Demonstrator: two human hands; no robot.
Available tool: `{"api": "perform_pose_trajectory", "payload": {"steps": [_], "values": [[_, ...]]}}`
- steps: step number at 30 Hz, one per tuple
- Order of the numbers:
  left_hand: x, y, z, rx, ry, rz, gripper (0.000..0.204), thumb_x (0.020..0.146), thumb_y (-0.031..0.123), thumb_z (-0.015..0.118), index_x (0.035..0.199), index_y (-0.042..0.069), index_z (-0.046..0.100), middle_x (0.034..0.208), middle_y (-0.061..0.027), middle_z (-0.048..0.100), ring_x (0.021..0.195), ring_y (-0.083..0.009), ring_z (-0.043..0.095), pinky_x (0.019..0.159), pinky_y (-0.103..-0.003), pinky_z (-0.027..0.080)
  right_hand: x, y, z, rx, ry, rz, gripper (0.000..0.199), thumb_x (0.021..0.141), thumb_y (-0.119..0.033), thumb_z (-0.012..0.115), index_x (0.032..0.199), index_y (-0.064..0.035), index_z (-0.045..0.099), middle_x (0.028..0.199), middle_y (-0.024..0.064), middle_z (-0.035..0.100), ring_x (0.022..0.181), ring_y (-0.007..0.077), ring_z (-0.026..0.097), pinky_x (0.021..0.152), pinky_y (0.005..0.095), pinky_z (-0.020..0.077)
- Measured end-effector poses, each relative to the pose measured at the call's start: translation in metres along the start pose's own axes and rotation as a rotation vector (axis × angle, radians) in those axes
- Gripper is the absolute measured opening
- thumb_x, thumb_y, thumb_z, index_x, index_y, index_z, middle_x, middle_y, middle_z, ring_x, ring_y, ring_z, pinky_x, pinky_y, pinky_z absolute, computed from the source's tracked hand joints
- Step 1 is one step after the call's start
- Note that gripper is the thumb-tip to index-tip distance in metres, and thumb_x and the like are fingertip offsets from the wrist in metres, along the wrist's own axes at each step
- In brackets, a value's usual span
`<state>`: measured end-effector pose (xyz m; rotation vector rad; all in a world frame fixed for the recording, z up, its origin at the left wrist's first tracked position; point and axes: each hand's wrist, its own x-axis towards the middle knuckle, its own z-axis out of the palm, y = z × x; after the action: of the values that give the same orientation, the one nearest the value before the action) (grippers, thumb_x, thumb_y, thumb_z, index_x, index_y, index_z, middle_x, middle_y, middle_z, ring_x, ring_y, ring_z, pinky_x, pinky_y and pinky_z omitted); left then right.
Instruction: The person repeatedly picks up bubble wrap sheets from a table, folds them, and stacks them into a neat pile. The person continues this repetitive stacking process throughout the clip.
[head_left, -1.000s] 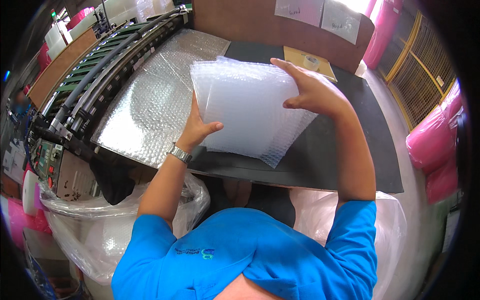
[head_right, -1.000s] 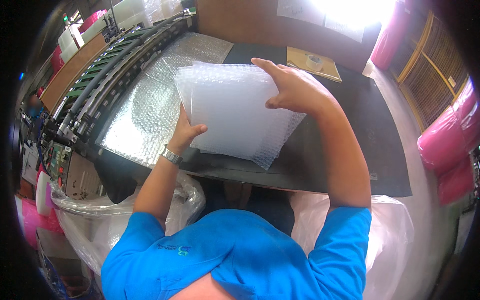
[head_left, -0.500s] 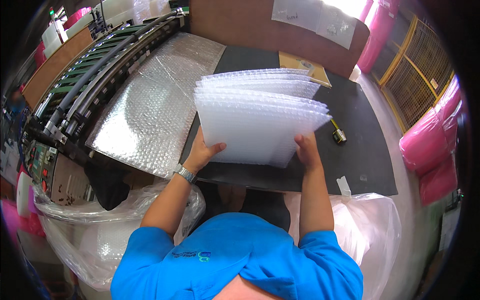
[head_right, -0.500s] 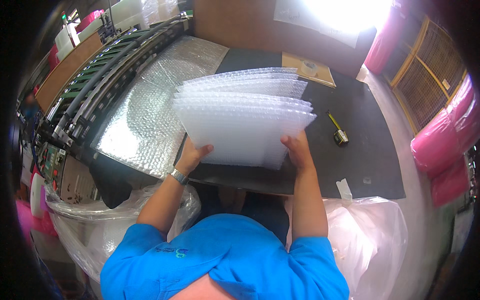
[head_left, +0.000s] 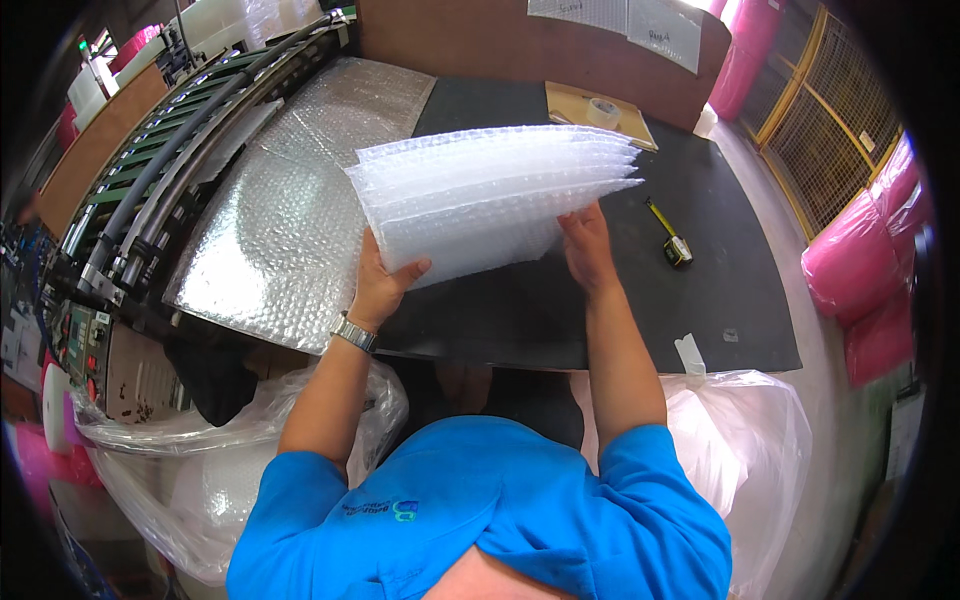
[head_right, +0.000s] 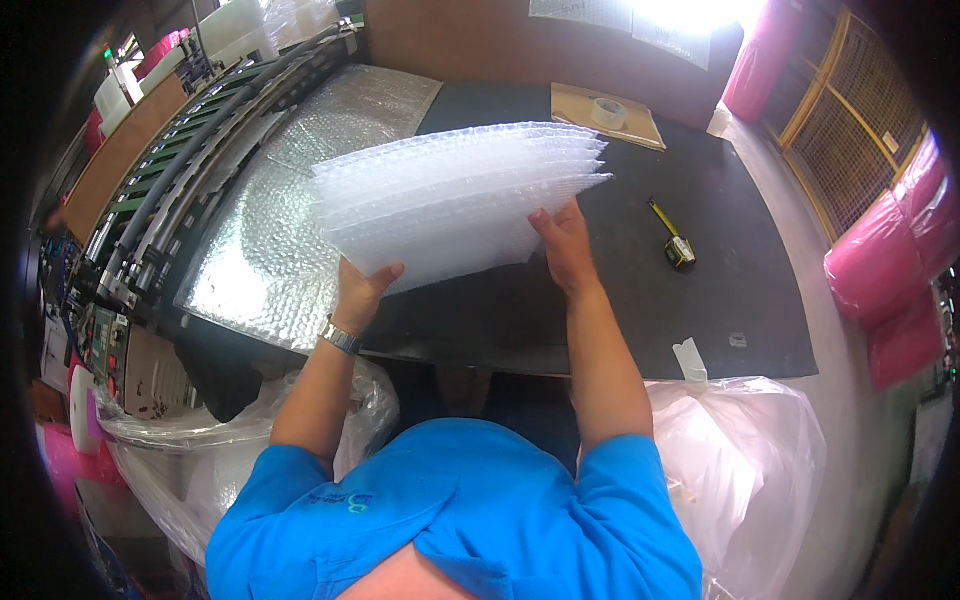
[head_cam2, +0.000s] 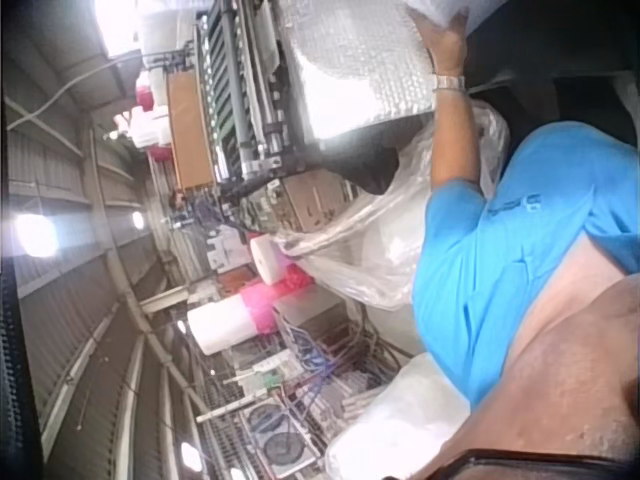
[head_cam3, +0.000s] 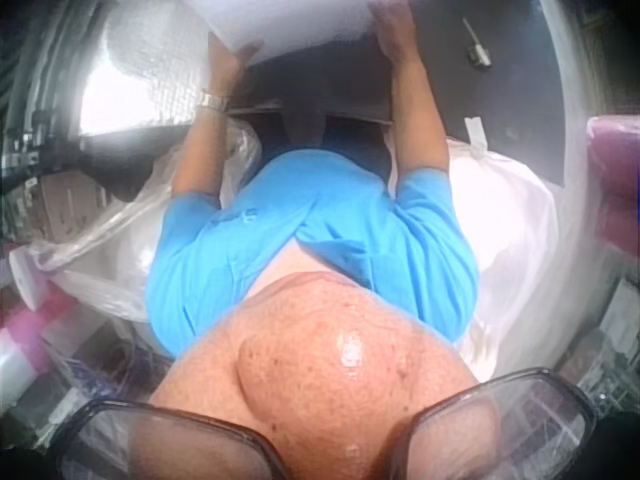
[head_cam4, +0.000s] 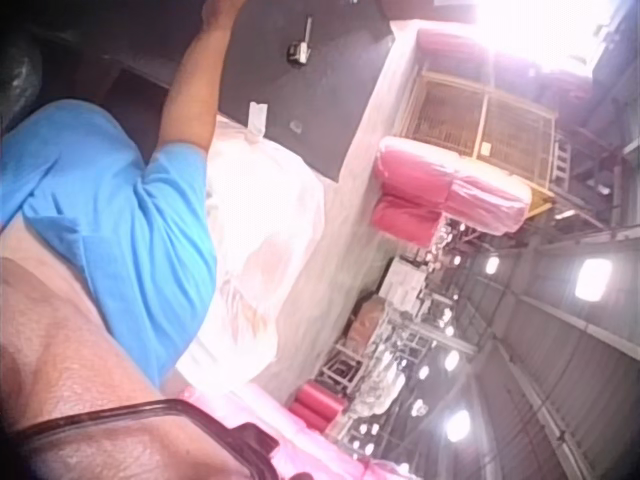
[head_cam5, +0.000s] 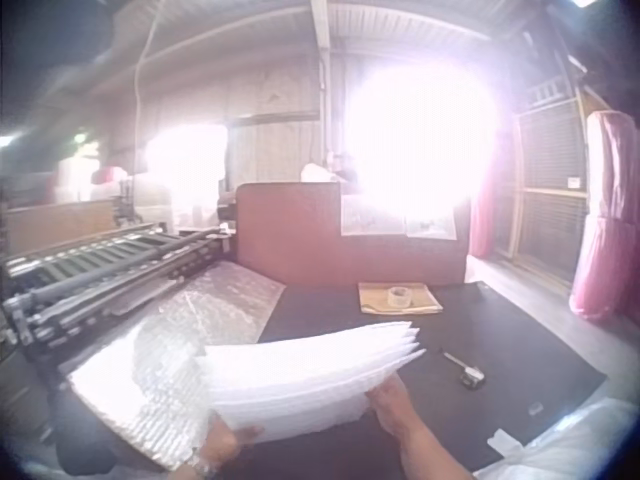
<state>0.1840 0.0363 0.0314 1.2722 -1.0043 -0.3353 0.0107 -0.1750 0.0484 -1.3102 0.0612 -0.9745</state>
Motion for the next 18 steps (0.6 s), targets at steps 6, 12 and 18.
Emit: {"api": "perform_pose_trajectory", "payload": {"steps": [6, 12, 18], "values": [[0.002, -0.029, -0.010, 0.305, 0.012, 0.040, 0.047, 0.068, 0.015, 0.072, 0.107, 0.000, 0.050, 0.105, -0.0110, 0.055, 0.096, -0.0217, 0.053, 0.082, -0.032, 0.042, 0.001, 0.034, 0.001, 0.002, 0.055, 0.018, 0.052, 0.082, -0.017, 0.058, 0.125, -0.0011, 0.035, 0.122, 0.0082, 0.044, 0.113, 0.0190, 0.039, 0.097, 0.0314, 0.0275], [-0.002, -0.033, -0.009, 0.439, -0.020, 0.079, 0.028, 0.073, 0.015, 0.067, 0.097, 0.002, 0.059, 0.096, -0.0109, 0.062, 0.090, -0.0217, 0.057, 0.077, -0.033, 0.044, -0.011, 0.050, 0.001, -0.014, 0.089, 0.002, 0.050, 0.084, -0.019, 0.057, 0.125, -0.0008, 0.035, 0.121, 0.0090, 0.044, 0.112, 0.0181, 0.039, 0.096, 0.0313, 0.0282], [0.000, -0.038, -0.011, 0.346, -0.017, 0.094, 0.042, 0.075, 0.028, 0.067, 0.104, 0.000, 0.055, 0.098, -0.0110, 0.059, 0.090, -0.0212, 0.054, 0.079, -0.033, 0.043, -0.010, 0.049, -0.001, -0.021, 0.057, 0.016, 0.051, 0.084, -0.021, 0.057, 0.125, -0.0002, 0.034, 0.123, 0.0098, 0.042, 0.113, 0.0182, 0.039, 0.096, 0.0314, 0.0282]]}}
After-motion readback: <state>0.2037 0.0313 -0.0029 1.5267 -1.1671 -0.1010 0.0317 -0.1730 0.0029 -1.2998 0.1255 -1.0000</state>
